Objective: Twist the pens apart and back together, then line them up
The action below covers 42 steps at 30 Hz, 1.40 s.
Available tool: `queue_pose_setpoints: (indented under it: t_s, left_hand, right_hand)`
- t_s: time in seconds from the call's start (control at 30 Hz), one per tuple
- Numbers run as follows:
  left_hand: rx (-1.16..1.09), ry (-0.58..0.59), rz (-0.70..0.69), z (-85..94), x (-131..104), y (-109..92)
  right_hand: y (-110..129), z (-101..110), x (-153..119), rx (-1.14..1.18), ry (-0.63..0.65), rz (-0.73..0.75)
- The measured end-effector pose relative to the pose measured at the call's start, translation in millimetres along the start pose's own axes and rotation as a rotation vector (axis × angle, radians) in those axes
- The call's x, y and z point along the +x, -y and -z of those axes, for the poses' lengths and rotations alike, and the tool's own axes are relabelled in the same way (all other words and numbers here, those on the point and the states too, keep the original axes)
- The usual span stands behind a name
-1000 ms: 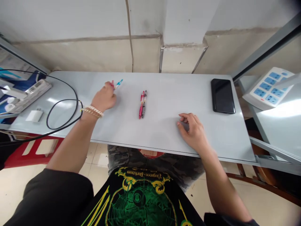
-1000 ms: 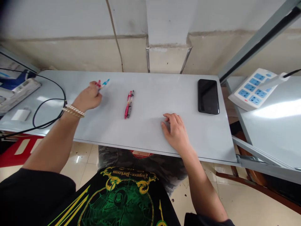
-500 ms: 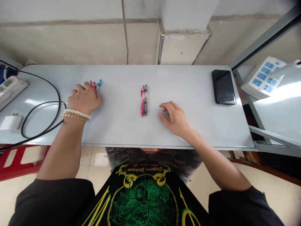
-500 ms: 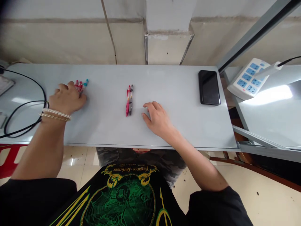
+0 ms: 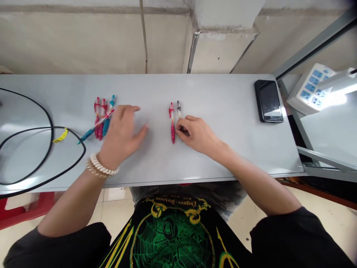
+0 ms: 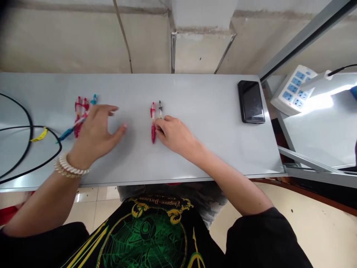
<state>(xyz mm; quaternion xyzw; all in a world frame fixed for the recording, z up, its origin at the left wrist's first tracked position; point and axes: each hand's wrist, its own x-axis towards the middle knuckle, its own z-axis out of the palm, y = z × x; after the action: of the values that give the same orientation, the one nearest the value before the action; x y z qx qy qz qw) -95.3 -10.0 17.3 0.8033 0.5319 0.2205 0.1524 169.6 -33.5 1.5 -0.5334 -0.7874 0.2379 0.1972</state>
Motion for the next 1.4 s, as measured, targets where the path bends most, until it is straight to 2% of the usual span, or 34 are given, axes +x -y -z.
queue_pose_setpoints:
  t_s: [0.07, 0.17, 0.27, 0.33, 0.43, 0.57, 0.77, 0.87, 0.97, 1.13, 1.3, 1.4]
  left_hand:
    - [-0.188, 0.121, 0.006, -9.6, 8.0, -20.9]
    - [-0.58, 0.206, 0.117, -27.4, 26.6, -48.7]
    - [-0.919, 0.139, 0.252, -44.6, 46.1, -66.5]
    - [-1.081, 0.069, 0.309, -52.2, 53.6, -72.3]
    - [-1.24, 0.049, 0.31, -56.7, 52.9, -72.9]
    - [-1.318, 0.052, 0.241, -57.7, 43.0, -64.8]
    - [-1.338, -0.039, 0.216, -62.9, 42.6, -56.4]
    - [-1.308, -0.063, 0.213, -63.3, 42.8, -57.4]
    - [-1.252, -0.115, 0.258, -64.0, 41.0, -60.1]
    - [-1.264, -0.168, 0.295, -68.0, 38.4, -63.0]
    - [-1.388, -0.195, 0.299, -70.4, 40.3, -62.2]
    - [-1.415, -0.214, 0.306, -70.3, 41.7, -62.1]
  right_hand:
    - [-2.7, 5.4, 2.2, 0.042, -0.006, -0.033]
    - [-6.1, 9.7, 3.4, 0.234, -0.107, -0.089]
    - [-6.6, 4.9, 1.4, 0.518, -0.21, -0.076]
    - [-5.4, -1.8, -1.0, 0.666, -0.233, -0.06]
    - [-3.3, -11.1, -5.2, 0.772, -0.262, -0.037]
    - [-3.6, -16.9, -9.9, 0.847, -0.321, -0.039]
    - [-5.2, -14.4, -9.4, 1.077, -0.21, -0.138]
    - [-3.8, -12.1, -9.5, 1.097, -0.213, -0.134]
    - [-3.2, -13.9, -10.9, 0.954, -0.296, -0.102]
    - [-3.9, -17.8, -11.3, 0.62, -0.554, 0.047]
    - [-5.4, -12.0, -9.3, 0.767, -0.502, -0.068]
    - [-7.9, -10.6, -7.8, 0.785, -0.565, 0.017]
